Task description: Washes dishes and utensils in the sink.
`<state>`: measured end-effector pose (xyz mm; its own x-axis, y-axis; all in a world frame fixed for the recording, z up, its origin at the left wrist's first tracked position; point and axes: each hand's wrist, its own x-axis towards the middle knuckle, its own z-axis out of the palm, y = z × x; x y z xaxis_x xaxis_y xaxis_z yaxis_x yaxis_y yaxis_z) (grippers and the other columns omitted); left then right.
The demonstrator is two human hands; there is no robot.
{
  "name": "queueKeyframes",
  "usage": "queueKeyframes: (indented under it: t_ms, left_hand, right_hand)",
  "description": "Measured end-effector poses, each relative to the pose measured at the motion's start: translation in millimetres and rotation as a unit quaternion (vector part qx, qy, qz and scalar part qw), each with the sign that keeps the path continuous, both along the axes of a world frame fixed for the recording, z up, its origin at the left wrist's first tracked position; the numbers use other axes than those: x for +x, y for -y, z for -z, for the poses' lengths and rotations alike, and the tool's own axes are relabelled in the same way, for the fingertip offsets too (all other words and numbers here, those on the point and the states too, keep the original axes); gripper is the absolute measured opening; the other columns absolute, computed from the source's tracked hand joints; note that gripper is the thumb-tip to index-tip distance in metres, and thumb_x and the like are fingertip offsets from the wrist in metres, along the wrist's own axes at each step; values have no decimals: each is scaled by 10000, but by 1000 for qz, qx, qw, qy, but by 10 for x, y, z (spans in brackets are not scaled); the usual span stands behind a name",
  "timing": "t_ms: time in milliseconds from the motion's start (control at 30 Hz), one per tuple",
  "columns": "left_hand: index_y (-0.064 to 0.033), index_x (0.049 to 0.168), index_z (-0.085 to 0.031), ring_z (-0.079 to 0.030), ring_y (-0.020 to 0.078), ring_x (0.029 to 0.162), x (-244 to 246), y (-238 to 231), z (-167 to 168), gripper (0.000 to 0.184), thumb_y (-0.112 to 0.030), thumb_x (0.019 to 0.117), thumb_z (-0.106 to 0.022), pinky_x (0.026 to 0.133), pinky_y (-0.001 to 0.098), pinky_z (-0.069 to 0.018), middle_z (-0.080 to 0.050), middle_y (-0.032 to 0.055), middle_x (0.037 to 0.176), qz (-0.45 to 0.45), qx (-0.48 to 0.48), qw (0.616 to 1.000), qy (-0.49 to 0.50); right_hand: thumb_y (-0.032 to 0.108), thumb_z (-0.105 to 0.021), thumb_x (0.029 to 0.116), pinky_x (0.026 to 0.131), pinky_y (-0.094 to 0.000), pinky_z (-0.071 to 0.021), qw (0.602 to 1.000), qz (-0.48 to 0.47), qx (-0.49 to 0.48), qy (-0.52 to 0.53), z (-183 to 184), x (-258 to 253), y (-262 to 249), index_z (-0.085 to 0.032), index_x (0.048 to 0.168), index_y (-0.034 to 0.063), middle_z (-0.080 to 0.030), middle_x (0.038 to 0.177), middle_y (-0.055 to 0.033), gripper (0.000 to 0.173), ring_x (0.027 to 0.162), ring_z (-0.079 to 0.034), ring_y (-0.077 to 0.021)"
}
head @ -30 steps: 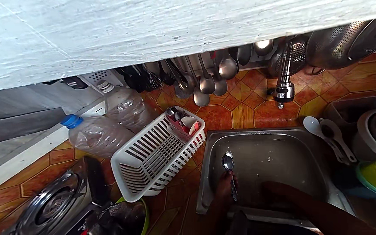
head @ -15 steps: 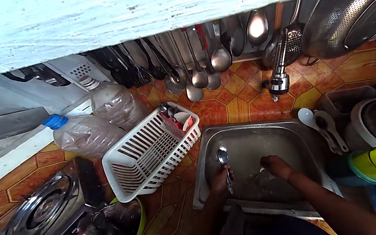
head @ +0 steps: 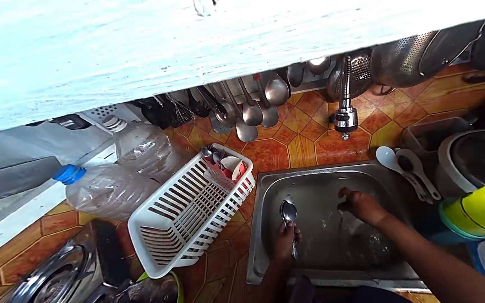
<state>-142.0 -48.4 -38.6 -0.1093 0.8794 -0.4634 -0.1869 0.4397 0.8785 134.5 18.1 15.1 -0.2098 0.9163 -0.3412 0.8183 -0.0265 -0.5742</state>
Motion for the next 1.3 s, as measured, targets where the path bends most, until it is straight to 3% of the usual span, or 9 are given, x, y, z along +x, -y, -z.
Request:
queueKeyframes:
  t_ms: [267, 500, 600, 667, 767, 833, 933, 1133, 1300]
  left_hand:
    - [91, 1343, -479, -695, 178, 1058, 390, -31, -274, 346, -138, 1116, -356, 960, 340, -553, -688, 182, 1191, 154, 70, 982, -88]
    - [51, 1319, -496, -618, 169, 701, 442, -41, -176, 319, -171, 1113, -394, 690, 341, -552, -607, 106, 860, 206, 35, 954, -214]
    - [54, 1338, -524, -682, 290, 869, 318, -83, -58, 346, -182, 1098, -445, 836, 449, -565, -668, 206, 1006, 242, -8, 918, -313]
    - [48, 1367, -522, -696, 345, 994, 227, -122, 58, 367, -191, 1097, -452, 932, 498, -549, -674, 247, 1122, 253, -45, 899, -354]
    - [33, 1358, -554, -661, 365, 1141, 144, -206, 103, 366, -204, 1093, -468, 1023, 518, -503, -658, 251, 1229, 272, -81, 868, -408]
    - [11, 1342, -589, -612, 359, 1240, 104, -257, 58, 368, -231, 1086, -481, 1071, 530, -460, -639, 232, 1303, 315, -128, 824, -454]
    - [-24, 1349, -603, -570, 354, 1308, 69, -288, 58, 388, -279, 1095, -458, 1094, 554, -431, -610, 212, 1374, 359, -160, 777, -492]
    - [8, 1176, -689, -692, 237, 1052, 169, -243, -86, 285, -196, 1066, -523, 1004, 462, -514, -737, 134, 1088, 212, 51, 914, -343]
    - [85, 1138, -666, -656, 77, 967, 499, -210, -250, 200, -22, 1005, -562, 934, 270, -531, -706, 117, 1035, 172, 191, 959, -122]
  right_hand:
    - [119, -678, 979, 661, -325, -587, 955, 111, 18, -275, -50, -357, 120, -624, 970, 0, -660, 799, -81, 131, 654, -666, -148]
    - [116, -660, 986, 574, -327, -576, 912, 232, 58, -332, 178, -611, 97, -621, 946, -1, -655, 743, -72, 130, 567, -641, -146]
    - [149, -613, 1021, 683, -414, -575, 940, 231, 114, -223, 187, -428, -40, -638, 988, -23, -676, 820, -134, 176, 704, -678, -233]
    - [182, -580, 1029, 919, -540, -526, 990, 99, 84, -61, 210, -311, -36, -692, 1089, -28, -705, 1044, -213, 245, 1038, -679, -357]
    - [273, -604, 1028, 1147, -684, -291, 990, -116, 17, 83, 515, -310, 123, -662, 1364, 128, -535, 1505, -190, 370, 1473, -369, -441]
    - [318, -592, 1035, 1166, -778, -100, 974, -185, -39, 122, 681, -343, 255, -580, 1474, 194, -355, 1647, -175, 457, 1557, -153, -476]
    - [313, -574, 1045, 1148, -797, -131, 966, -206, -80, 137, 673, -360, 332, -640, 1385, 117, -509, 1531, -189, 398, 1497, -318, -466]
    - [369, -669, 996, 1114, -561, -422, 996, -53, 12, -66, 208, -336, 260, -723, 1245, 60, -674, 1294, -197, 400, 1273, -588, -385]
    - [289, -712, 978, 1055, -396, -485, 937, 36, -58, -342, 224, -562, 322, -638, 1285, -42, -669, 1259, -194, 457, 1167, -637, -244]
